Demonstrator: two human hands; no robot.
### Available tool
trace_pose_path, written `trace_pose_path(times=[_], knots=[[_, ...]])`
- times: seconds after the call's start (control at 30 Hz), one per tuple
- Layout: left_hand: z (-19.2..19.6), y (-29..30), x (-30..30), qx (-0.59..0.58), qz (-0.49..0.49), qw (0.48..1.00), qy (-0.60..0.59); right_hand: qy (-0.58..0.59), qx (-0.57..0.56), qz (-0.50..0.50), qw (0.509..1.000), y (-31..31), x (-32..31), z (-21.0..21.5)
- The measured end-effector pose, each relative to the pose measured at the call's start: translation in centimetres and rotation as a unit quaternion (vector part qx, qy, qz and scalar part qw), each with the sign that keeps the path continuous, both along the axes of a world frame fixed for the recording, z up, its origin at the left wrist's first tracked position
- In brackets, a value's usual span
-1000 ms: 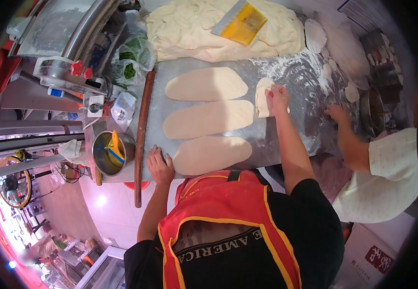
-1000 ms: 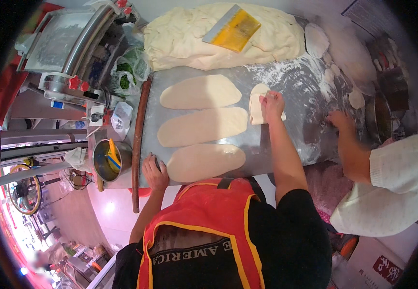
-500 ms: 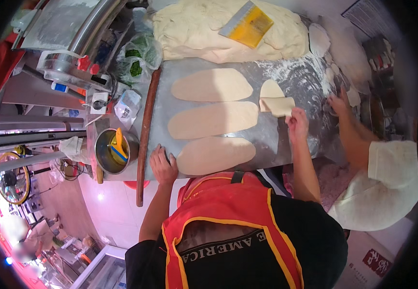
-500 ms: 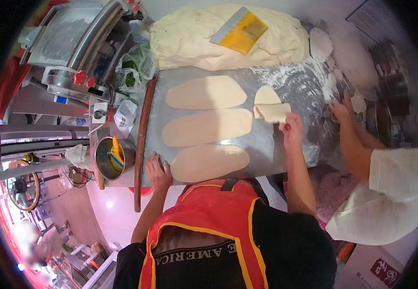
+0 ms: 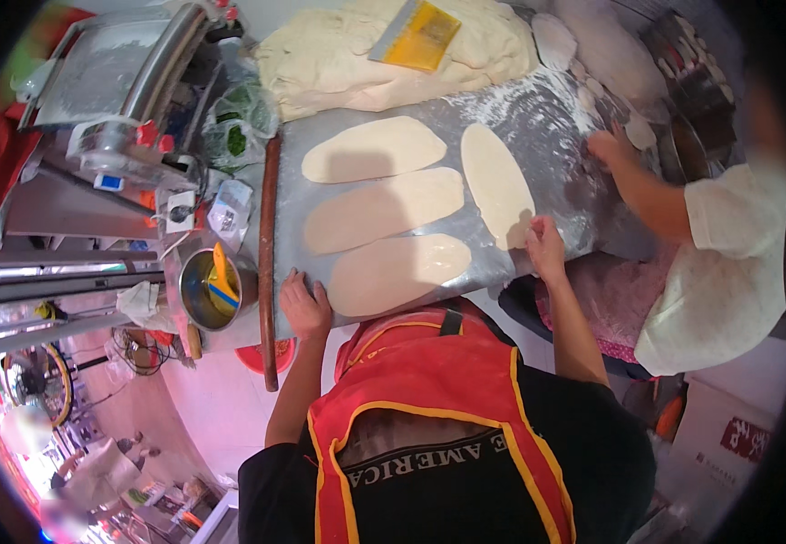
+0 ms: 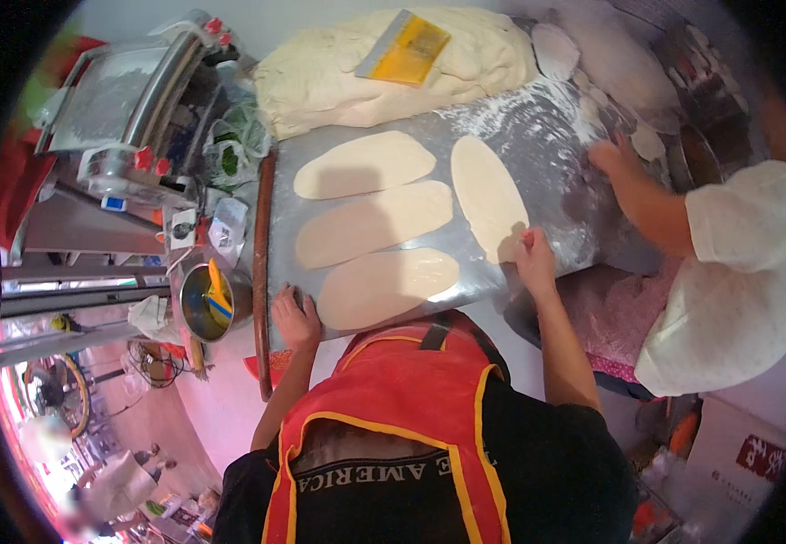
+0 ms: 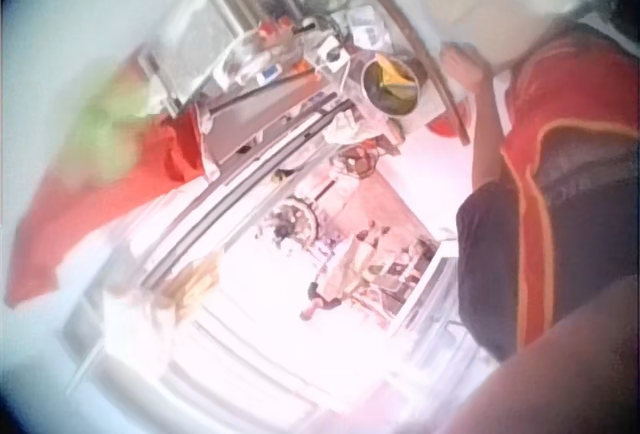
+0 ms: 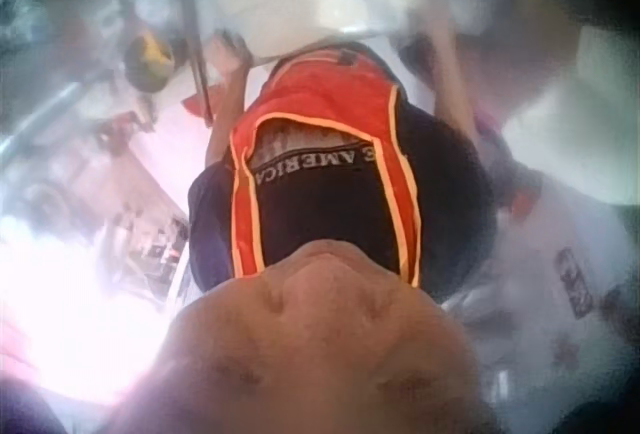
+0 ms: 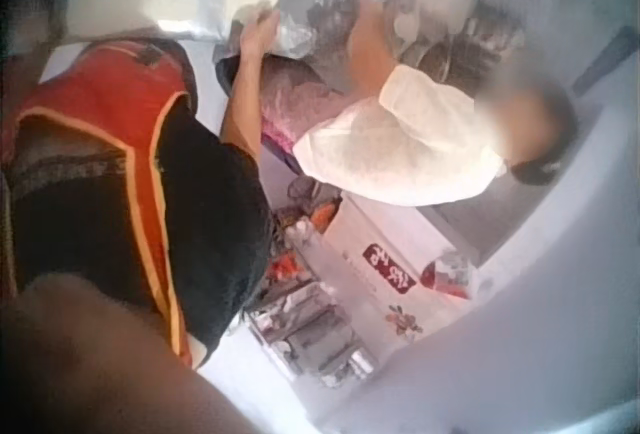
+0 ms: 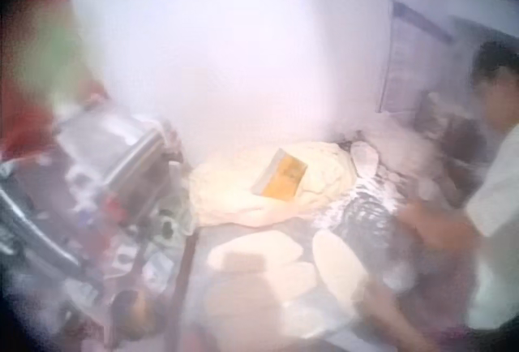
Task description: The person flips flatbreads on a large griddle with tongs, then moves to a workstation to knead dough by hand, process it through a dough roller machine, apply a liquid with a brush, and fold the dough pieces.
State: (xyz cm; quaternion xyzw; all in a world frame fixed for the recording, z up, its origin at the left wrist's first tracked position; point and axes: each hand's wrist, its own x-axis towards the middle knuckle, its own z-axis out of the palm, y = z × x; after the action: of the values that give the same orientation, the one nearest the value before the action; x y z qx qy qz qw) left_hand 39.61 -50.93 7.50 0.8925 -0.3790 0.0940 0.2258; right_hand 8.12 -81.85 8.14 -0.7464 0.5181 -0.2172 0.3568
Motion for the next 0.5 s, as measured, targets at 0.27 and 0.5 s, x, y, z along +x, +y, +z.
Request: trace_pose_path(times=[0.27, 0.5], knots=[[0.8, -3.8, 3.6, -0.119, 0.03, 0.975, 0.188, -0.079, 0.055, 0.071, 0.993, -2.8, 14.3, 3.4], [1.2, -7.6, 6.9, -0.078, 0.143, 0.929, 0.333, 0.15, 0.023, 0.172, 0.973, -5.3, 18.6, 1.8]])
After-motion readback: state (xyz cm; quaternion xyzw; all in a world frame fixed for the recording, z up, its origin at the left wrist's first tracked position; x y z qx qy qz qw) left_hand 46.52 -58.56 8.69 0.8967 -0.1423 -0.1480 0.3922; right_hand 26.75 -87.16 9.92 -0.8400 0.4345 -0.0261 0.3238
